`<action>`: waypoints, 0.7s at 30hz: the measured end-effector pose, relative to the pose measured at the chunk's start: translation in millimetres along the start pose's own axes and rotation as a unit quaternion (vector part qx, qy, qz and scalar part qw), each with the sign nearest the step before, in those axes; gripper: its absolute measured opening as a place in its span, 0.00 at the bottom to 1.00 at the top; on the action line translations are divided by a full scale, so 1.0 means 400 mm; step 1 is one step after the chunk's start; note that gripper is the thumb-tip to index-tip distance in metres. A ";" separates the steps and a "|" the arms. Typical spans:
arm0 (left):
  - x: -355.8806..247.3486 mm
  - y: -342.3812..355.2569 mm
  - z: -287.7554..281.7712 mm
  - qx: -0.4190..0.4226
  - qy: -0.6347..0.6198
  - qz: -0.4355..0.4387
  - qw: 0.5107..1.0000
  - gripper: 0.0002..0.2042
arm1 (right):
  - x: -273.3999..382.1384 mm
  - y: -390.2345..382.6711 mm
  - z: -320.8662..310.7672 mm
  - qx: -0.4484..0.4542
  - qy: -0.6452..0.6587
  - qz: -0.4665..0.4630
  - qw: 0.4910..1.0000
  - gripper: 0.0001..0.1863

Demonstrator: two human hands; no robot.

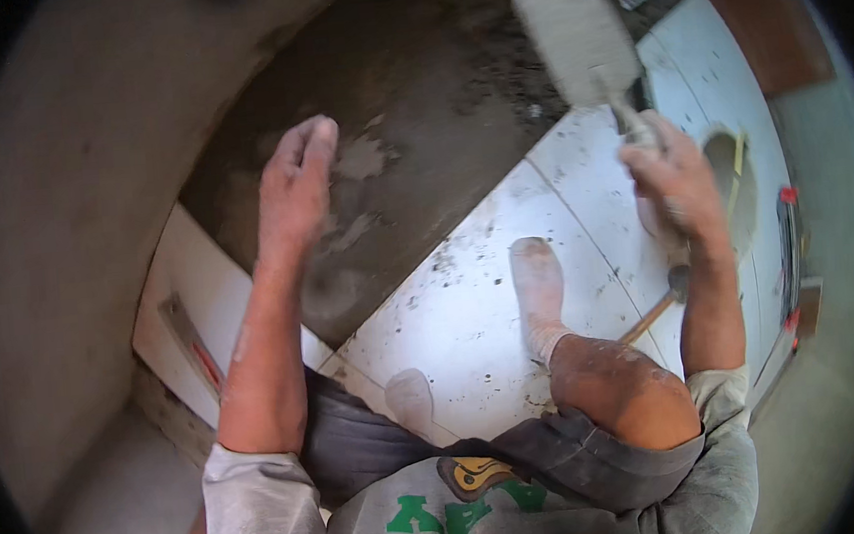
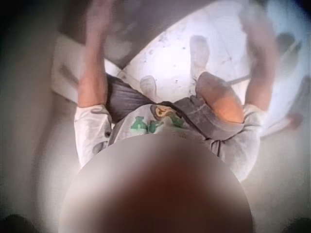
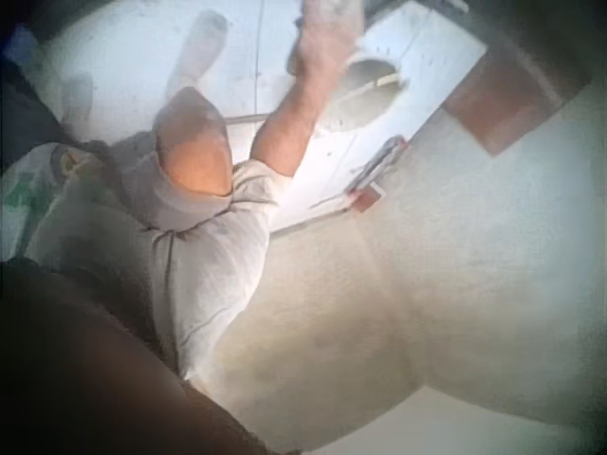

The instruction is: Using a trowel to smooth and level a bed of wet mortar on the floor for tiling.

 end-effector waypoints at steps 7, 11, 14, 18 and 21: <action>-0.208 -0.131 0.654 0.186 -0.017 0.074 0.980 0.53 | -0.237 -0.366 -0.519 -0.258 -0.187 0.189 0.929 0.19; -0.278 -0.169 0.934 0.257 0.000 0.067 0.964 0.58 | -0.377 -0.424 -0.548 -0.181 -0.518 0.229 0.804 0.20; -0.287 -0.168 1.062 0.284 0.019 0.074 0.956 0.56 | -0.503 -0.311 -0.493 -0.053 -0.515 0.246 0.819 0.15; -0.279 -0.190 1.204 0.366 -0.060 0.057 0.927 0.42 | -0.672 -0.130 -0.409 -0.001 -0.565 0.217 0.796 0.09; -0.270 -0.161 1.238 0.393 -0.118 0.053 0.910 0.29 | -0.628 -0.042 -0.340 0.009 -0.610 0.182 0.771 0.08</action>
Point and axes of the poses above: each hand's wrist, its own y-axis towards the middle knuckle, its own z-axis out of the palm, x = y × z, the point moved 9 cm from there along y, towards the middle knuckle, and after that the axes turned 4 degrees about -z, right-handed, at the moved point
